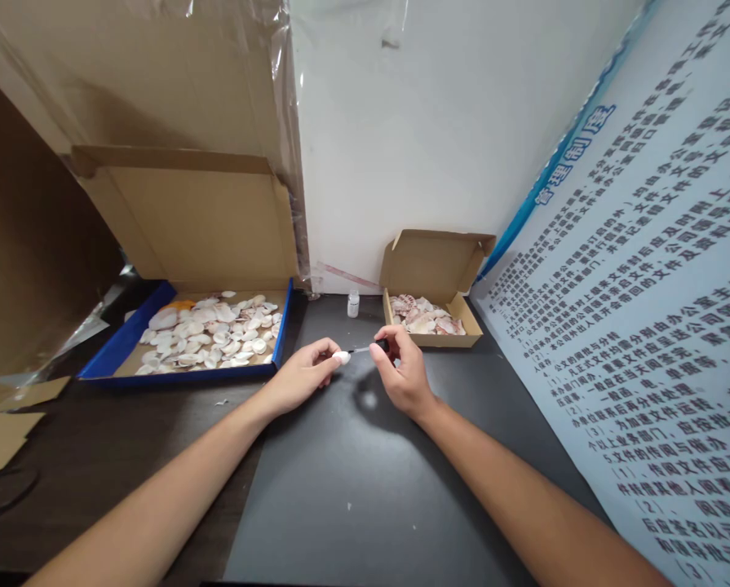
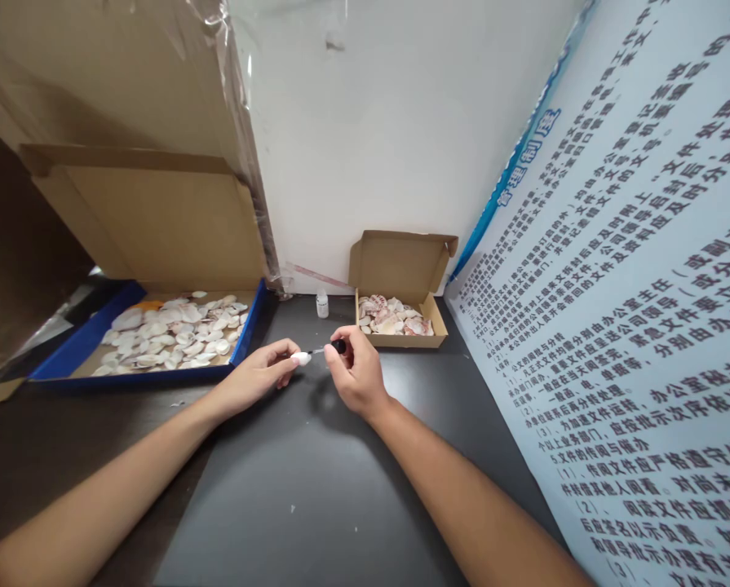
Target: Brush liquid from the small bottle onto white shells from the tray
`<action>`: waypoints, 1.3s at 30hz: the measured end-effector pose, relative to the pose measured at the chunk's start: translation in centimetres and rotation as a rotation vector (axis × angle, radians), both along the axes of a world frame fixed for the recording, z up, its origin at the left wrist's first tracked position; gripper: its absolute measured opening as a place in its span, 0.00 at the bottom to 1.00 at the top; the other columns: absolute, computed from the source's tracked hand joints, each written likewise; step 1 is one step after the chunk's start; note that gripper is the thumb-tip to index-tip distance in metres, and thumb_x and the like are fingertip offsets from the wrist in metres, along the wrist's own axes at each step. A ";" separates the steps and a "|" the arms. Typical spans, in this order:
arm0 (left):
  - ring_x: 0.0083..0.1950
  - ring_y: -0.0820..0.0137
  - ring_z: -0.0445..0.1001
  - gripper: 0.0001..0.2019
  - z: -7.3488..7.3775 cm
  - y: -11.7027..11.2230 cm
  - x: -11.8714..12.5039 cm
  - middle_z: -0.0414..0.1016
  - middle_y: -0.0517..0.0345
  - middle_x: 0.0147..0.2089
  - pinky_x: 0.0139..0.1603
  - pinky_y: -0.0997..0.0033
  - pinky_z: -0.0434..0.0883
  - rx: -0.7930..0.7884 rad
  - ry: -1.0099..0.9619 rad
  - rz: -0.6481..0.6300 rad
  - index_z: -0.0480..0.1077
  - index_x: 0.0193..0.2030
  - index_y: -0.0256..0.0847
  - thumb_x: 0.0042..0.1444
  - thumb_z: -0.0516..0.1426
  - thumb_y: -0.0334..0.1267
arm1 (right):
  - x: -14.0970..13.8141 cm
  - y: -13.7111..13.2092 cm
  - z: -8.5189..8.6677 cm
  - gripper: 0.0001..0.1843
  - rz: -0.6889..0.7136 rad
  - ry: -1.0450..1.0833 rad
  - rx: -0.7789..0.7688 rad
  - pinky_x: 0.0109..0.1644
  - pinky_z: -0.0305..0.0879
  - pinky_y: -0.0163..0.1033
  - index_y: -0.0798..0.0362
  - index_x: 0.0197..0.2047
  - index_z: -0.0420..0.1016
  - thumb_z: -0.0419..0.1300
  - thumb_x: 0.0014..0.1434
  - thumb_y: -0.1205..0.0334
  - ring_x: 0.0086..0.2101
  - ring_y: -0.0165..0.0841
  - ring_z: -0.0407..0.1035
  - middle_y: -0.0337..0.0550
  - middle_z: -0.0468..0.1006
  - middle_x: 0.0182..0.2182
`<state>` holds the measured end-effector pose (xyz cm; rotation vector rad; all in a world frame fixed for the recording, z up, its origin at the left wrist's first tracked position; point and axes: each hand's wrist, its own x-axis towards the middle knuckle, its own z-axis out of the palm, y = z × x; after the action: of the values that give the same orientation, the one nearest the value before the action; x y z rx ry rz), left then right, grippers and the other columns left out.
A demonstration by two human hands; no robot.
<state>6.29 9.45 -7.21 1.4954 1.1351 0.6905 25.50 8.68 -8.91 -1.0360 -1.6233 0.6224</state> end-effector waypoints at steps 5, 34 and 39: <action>0.25 0.79 0.65 0.14 0.1 0.0 0.1 0.65 0.65 0.24 0.29 0.78 0.64 -0.073 -0.064 0.027 0.62 0.34 0.39 0.56 0.53 0.50 | 0.1 0.4 -0.1 0.05 0.040 -0.065 -0.034 0.30 0.57 0.34 0.51 0.39 0.65 0.54 0.62 0.59 0.25 0.28 0.58 0.35 0.64 0.27; 0.29 0.78 0.71 0.14 0.7 -0.2 -0.1 0.72 0.58 0.33 0.24 0.82 0.67 -0.218 -0.177 0.031 0.64 0.36 0.37 0.53 0.58 0.47 | 0.1 0.2 0.3 0.06 0.035 -0.074 0.057 0.32 0.59 0.34 0.53 0.38 0.70 0.53 0.64 0.62 0.27 0.29 0.61 0.39 0.70 0.31; 0.26 0.80 0.72 0.15 0.8 -0.3 -0.1 0.73 0.56 0.41 0.21 0.82 0.66 -0.238 -0.206 0.019 0.61 0.34 0.38 0.53 0.58 0.47 | 0.0 0.0 0.3 0.04 0.070 -0.094 0.054 0.30 0.58 0.34 0.53 0.38 0.71 0.56 0.62 0.63 0.26 0.28 0.60 0.39 0.70 0.31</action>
<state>6.23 9.19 -6.44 1.1864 1.0356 0.6804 25.52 8.73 -8.59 -0.9850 -1.7554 0.5799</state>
